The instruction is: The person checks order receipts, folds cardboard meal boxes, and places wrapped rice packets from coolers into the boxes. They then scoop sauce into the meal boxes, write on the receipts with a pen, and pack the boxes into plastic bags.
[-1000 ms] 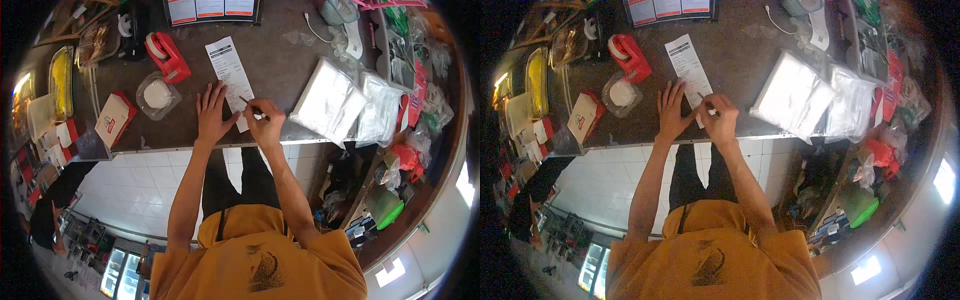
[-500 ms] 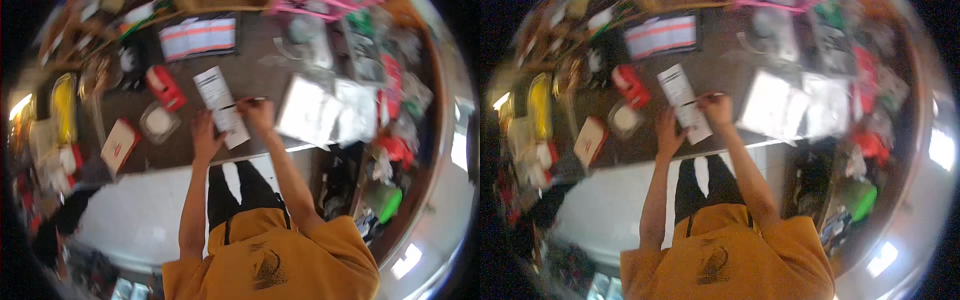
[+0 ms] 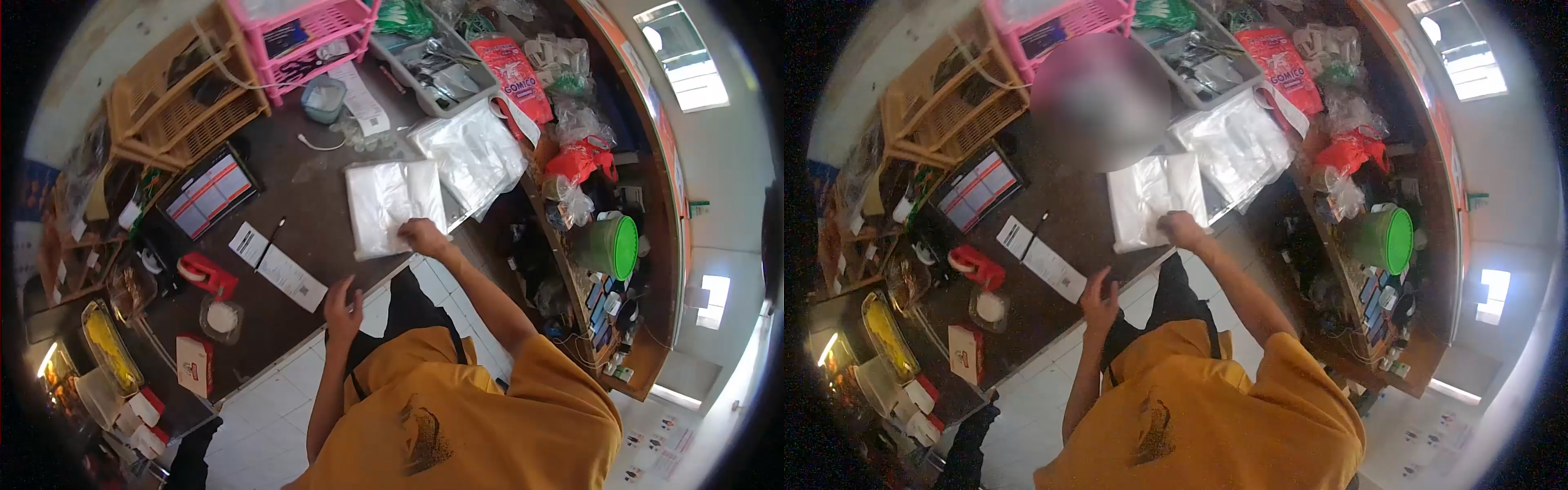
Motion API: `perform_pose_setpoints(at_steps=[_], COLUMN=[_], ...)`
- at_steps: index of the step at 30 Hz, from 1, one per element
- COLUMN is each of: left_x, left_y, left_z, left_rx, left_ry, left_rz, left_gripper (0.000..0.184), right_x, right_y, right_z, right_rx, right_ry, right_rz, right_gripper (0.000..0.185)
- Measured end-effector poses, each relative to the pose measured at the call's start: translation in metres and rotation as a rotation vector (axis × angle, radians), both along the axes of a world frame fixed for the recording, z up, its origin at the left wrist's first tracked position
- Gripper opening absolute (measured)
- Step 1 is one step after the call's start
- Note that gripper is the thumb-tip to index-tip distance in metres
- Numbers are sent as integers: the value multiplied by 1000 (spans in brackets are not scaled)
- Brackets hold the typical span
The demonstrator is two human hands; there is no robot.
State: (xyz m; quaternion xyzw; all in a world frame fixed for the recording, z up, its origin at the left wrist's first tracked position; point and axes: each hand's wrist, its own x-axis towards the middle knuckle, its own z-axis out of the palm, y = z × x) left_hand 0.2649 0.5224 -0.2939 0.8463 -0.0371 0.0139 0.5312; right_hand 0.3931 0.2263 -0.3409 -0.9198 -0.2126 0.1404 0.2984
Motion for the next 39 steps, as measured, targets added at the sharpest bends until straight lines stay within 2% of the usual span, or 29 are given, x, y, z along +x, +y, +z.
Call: perform_pose_setpoints(at_steps=[2,4,6,8,11,14,15,18,20,24,25,27,28,29,30,31,32,34,36,37,38,39], left_x=[27,58,77,81,77,69,65,54,64,95,102,119,129,138,144,144,146,145,158,165,164,166], left_y=[-45,-90,-117,-134,-148,-152,-150,-149,-159,-177,-185,-203,-211,-217,-220,-215,-208,-211,-222,-226,-228,-230], left_z=[-2,-4,-16,-25,-13,-10,-14,-28,-9,-4,-7,-17,-19,-19,-19,-18,-17,-14,-11,-10,-9,-7], left_rx=[19,83,129,261,430,460,421,477,541,506,580,729,693,667,650,645,636,678,697,697,720,737], left_ry=[-28,-80,-67,-26,51,-14,98,65,47,-94,-97,-99,-118,-131,-136,-136,-150,-110,-105,-106,46,194], left_rz=[-27,-61,-65,-58,-20,-8,-37,60,123,170,208,295,286,287,309,339,363,388,372,363,355,347], left_gripper=[33,31,34,36,37,36,41,56,62,72,69,63,60,58,56,54,52,57,62,64,68,71], right_x=[14,22,24,30,24,33,34,29,30,42,44,50,59,71,77,85,90,97,97,98,93,89], right_y=[-3,-6,0,4,8,3,4,5,1,-10,-8,1,-14,-37,-56,-72,-85,-93,-99,-105,-113,-122], right_z=[-5,-20,-13,-19,-6,14,13,-8,-19,8,15,34,59,95,133,167,209,258,294,309,326,356], right_rx=[42,68,-33,17,-5,-50,-53,-41,15,92,108,141,267,400,369,394,549,608,600,755,906,945], right_ry=[76,-38,-36,-13,42,64,27,-79,-144,-15,-1,28,72,124,97,253,174,169,285,274,273,190], right_rz=[56,114,-9,-135,23,89,110,169,235,38,-2,-69,-40,1,-21,-39,7,-28,-89,-104,-123,-215], right_gripper=[20,19,19,22,25,26,26,26,25,16,16,16,18,20,19,15,8,4,4,7,10,12])
